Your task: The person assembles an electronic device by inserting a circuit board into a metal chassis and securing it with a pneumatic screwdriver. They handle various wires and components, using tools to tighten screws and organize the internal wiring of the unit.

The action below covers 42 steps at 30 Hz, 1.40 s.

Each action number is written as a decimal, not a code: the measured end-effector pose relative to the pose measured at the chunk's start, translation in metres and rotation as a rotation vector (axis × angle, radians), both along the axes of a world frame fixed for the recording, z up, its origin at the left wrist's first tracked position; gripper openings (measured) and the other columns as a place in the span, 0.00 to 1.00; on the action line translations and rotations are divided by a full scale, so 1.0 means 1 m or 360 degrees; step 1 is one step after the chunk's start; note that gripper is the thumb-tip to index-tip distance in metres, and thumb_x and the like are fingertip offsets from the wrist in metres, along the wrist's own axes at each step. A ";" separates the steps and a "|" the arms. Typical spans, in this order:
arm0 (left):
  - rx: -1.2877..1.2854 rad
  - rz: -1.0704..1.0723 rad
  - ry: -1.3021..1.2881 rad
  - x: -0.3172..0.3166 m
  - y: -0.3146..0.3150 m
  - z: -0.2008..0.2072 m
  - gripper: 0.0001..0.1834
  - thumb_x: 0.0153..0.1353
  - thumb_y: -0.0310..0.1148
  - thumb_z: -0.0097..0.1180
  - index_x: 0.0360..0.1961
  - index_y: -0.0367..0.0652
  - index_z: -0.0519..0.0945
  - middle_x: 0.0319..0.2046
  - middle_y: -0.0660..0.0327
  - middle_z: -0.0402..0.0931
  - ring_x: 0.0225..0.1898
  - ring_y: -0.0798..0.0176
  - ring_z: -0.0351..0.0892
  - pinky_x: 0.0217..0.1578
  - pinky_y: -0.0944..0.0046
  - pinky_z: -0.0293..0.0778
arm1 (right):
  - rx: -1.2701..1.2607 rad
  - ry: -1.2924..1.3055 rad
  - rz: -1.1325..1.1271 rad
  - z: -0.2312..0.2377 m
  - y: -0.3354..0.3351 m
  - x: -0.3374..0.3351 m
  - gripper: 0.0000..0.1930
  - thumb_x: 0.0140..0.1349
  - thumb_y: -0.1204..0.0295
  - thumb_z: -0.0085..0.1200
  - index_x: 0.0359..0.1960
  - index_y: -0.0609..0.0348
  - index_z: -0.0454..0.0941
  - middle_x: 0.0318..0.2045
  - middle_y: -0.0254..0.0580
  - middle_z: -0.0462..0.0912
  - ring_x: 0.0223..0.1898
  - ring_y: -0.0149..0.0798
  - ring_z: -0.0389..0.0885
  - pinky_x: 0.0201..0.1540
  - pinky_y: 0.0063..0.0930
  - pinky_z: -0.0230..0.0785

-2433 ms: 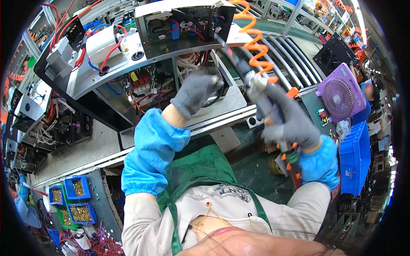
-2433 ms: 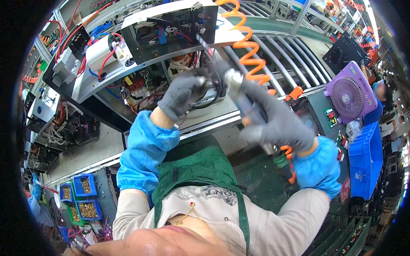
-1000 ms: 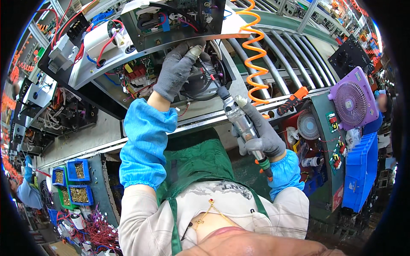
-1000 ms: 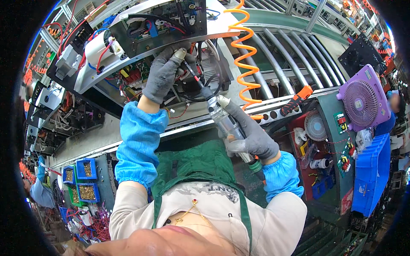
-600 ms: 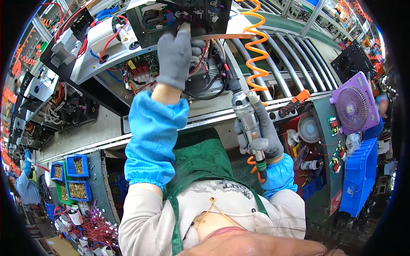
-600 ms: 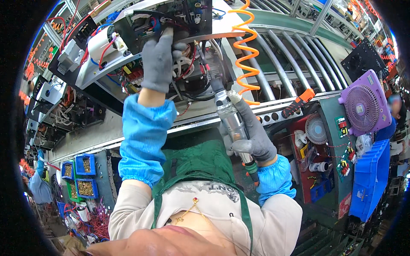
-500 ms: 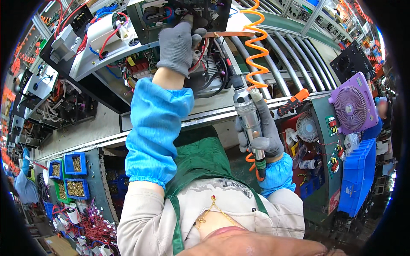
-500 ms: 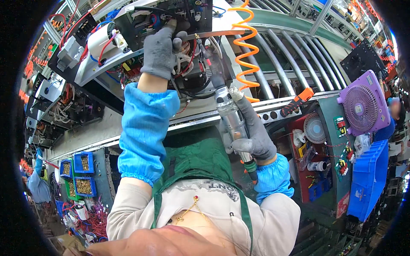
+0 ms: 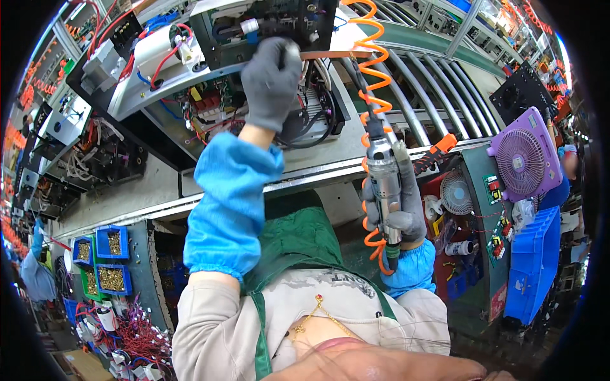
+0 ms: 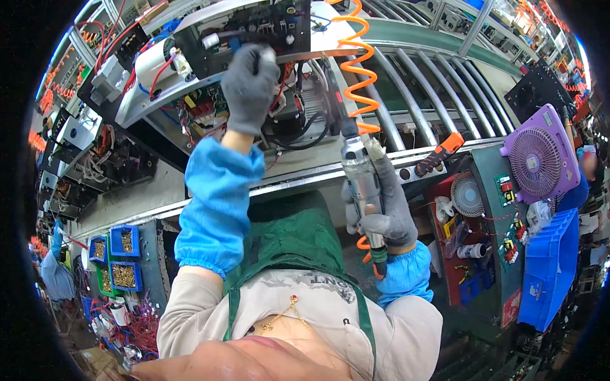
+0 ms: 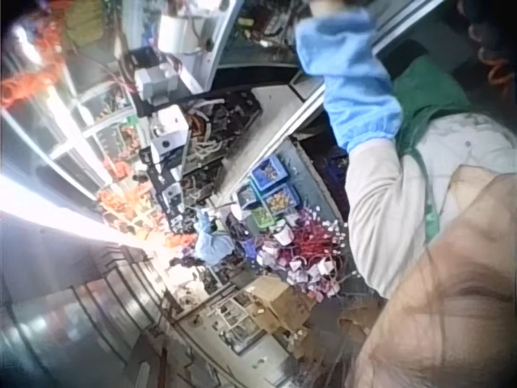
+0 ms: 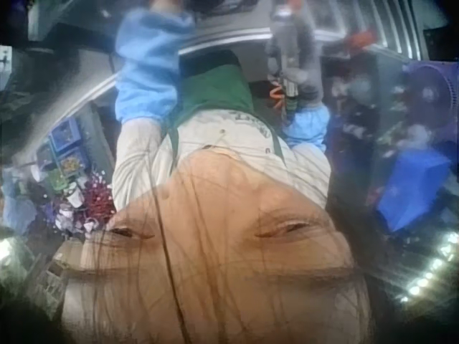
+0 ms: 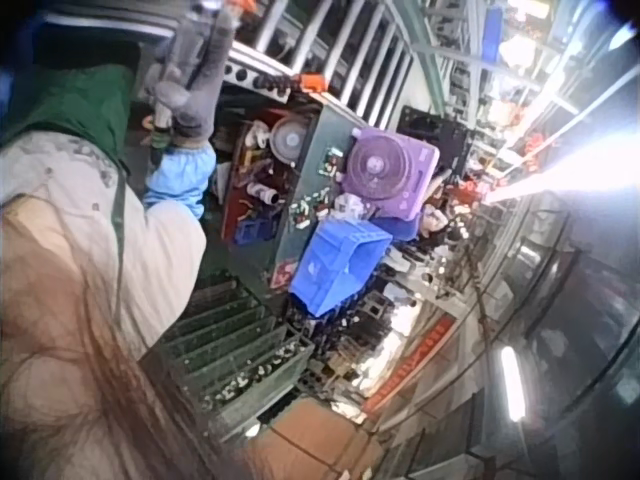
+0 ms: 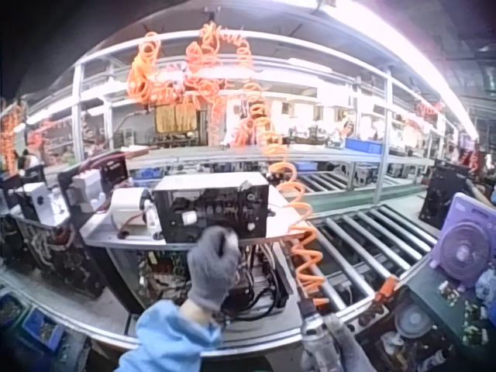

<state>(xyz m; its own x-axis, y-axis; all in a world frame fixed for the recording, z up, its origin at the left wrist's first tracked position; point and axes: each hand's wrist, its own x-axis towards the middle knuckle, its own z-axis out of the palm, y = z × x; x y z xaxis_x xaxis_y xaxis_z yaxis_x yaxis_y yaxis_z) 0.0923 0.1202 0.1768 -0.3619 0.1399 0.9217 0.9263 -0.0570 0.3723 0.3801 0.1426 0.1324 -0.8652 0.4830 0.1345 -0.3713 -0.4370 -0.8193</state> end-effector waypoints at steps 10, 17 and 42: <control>-0.1443 0.0497 0.0987 0.001 -0.003 0.044 0.21 0.50 0.31 0.56 0.48 0.50 0.74 0.44 0.63 0.75 0.33 0.59 0.80 0.28 0.62 0.78 | -0.0082 -0.0030 -0.0028 -0.001 0.011 0.000 0.56 0.34 0.70 0.66 0.69 0.38 0.46 0.36 0.46 0.73 0.23 0.33 0.77 0.24 0.27 0.77; -0.1105 0.0387 0.0975 -0.013 -0.002 0.038 0.12 0.53 0.35 0.56 0.40 0.50 0.78 0.37 0.62 0.78 0.30 0.57 0.80 0.27 0.62 0.77 | -0.0015 -0.0140 -0.0039 0.006 0.011 -0.003 0.58 0.33 0.66 0.71 0.69 0.43 0.47 0.36 0.45 0.72 0.25 0.33 0.76 0.25 0.26 0.75; -0.1371 0.0027 0.0477 -0.017 0.014 0.054 0.14 0.60 0.37 0.48 0.41 0.41 0.78 0.28 0.48 0.78 0.32 0.42 0.78 0.33 0.51 0.74 | 0.0058 -0.0033 0.0090 0.021 0.026 -0.049 0.53 0.34 0.68 0.62 0.69 0.44 0.50 0.33 0.45 0.74 0.24 0.32 0.76 0.24 0.24 0.73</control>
